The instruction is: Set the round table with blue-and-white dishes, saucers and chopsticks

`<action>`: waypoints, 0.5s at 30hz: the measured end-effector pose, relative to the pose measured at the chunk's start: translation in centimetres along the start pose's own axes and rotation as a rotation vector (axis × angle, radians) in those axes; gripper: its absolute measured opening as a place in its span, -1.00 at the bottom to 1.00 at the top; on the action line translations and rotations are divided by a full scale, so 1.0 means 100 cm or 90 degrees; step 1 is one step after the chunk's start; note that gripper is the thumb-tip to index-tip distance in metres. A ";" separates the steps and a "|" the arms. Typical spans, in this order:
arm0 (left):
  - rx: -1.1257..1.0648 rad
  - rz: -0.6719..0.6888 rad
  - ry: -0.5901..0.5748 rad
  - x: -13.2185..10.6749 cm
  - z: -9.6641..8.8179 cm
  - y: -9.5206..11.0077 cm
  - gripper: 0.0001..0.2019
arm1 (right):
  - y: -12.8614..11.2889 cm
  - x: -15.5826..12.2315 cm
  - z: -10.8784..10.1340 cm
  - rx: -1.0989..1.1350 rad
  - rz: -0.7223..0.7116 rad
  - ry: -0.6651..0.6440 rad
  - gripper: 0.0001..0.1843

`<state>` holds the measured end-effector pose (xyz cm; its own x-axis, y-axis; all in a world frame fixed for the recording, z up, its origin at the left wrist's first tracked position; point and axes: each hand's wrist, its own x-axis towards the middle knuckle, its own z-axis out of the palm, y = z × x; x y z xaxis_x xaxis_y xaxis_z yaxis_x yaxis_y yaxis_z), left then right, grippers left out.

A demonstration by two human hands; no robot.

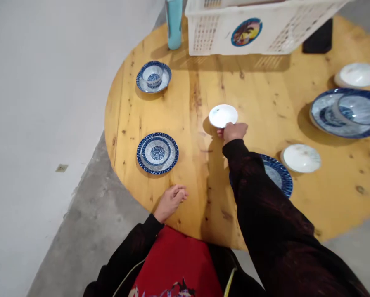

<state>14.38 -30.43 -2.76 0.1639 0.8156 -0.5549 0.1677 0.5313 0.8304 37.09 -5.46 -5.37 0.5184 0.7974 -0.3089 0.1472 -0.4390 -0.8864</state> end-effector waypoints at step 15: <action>-0.023 -0.014 -0.157 0.038 -0.022 0.018 -0.79 | 0.039 -0.101 0.007 0.090 0.100 0.037 -0.90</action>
<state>13.17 -25.91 -3.24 0.3937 0.7258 -0.5641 0.1399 0.5592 0.8172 31.88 -14.90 -5.92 0.5741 0.6966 -0.4303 -0.0564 -0.4906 -0.8695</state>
